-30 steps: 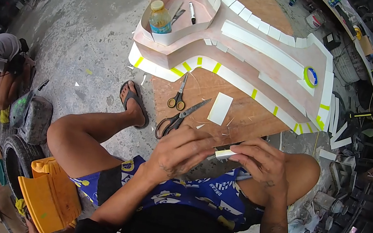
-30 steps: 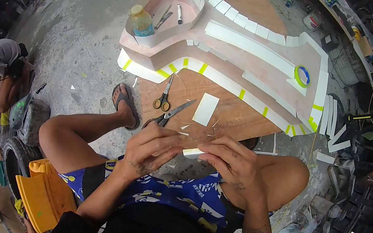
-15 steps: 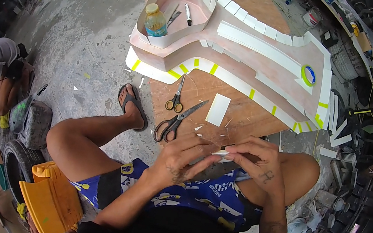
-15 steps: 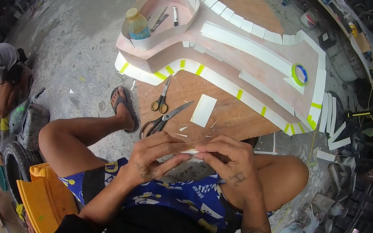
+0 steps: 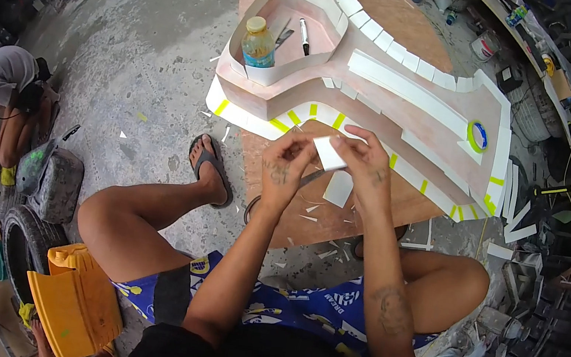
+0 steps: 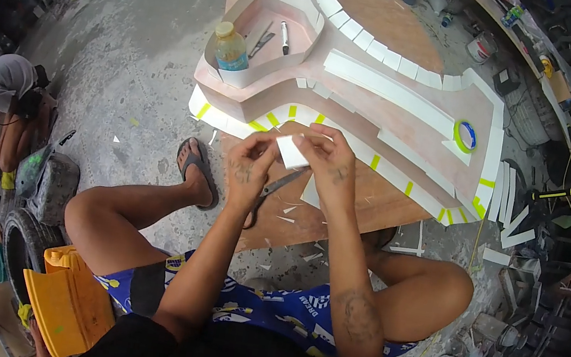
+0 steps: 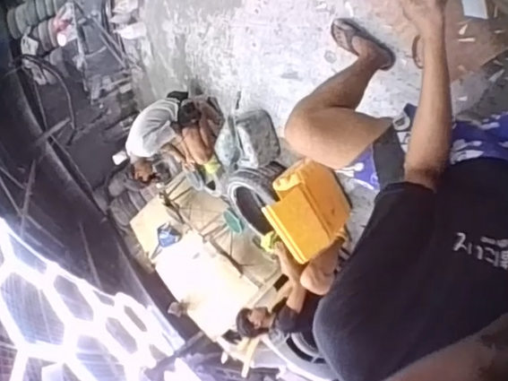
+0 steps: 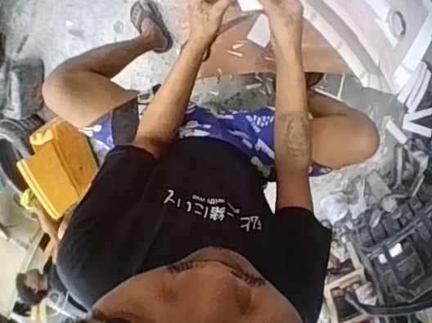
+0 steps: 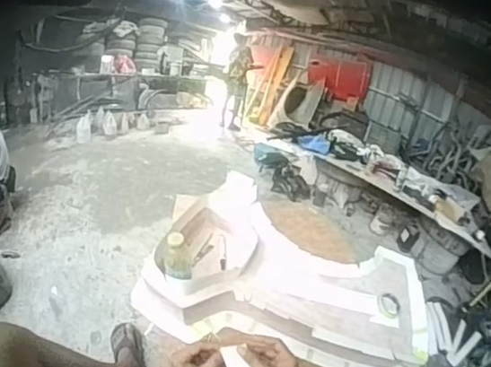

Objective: Assembling and taping together white foam components to build a larger curved structure.

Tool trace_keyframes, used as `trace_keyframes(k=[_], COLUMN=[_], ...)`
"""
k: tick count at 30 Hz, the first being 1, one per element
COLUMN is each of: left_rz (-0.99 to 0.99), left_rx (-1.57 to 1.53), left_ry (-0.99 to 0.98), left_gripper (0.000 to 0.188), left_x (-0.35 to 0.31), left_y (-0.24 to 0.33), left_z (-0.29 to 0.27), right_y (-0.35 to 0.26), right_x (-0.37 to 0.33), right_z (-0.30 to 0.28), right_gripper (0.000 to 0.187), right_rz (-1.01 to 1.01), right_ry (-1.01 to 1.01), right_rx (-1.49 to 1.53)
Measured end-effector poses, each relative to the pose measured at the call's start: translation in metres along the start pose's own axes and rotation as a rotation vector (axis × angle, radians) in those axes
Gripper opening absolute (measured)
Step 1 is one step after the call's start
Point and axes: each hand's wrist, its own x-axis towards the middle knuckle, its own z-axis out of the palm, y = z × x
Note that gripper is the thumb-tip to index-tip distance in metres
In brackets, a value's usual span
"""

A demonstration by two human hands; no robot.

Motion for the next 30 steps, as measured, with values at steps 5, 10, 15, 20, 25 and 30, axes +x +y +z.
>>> trace_keyframes(k=[5, 10, 15, 20, 25, 30], left_rz=[0.064, 0.049, -0.022, -0.123, -0.167, -0.200], left_rx=[-0.193, -0.191, -0.366, -0.474, -0.491, -0.542], left_ry=[0.228, 0.366, 0.538, 0.554, 0.613, 0.691], left_gripper=[0.012, 0.013, 0.018, 0.014, 0.015, 0.016], left_x=[0.051, 0.080, 0.092, 0.100, 0.107, 0.109], left_y=[-0.037, -0.066, -0.089, -0.086, -0.084, -0.083], left_z=[0.001, 0.008, 0.014, 0.030, 0.034, 0.042], right_y=[0.039, 0.068, 0.075, 0.075, 0.075, 0.069], right_x=[0.038, 0.068, 0.084, 0.089, 0.094, 0.097], right_z=[0.026, 0.030, 0.039, 0.037, 0.041, 0.041], right_gripper=[0.031, 0.017, 0.013, 0.014, 0.016, 0.017], right_rz=[0.299, 0.342, 0.357, 0.314, 0.298, 0.297], right_ry=[0.037, 0.049, 0.056, 0.111, 0.132, 0.157], right_rx=[0.323, 0.480, 0.568, 0.572, 0.540, 0.490])
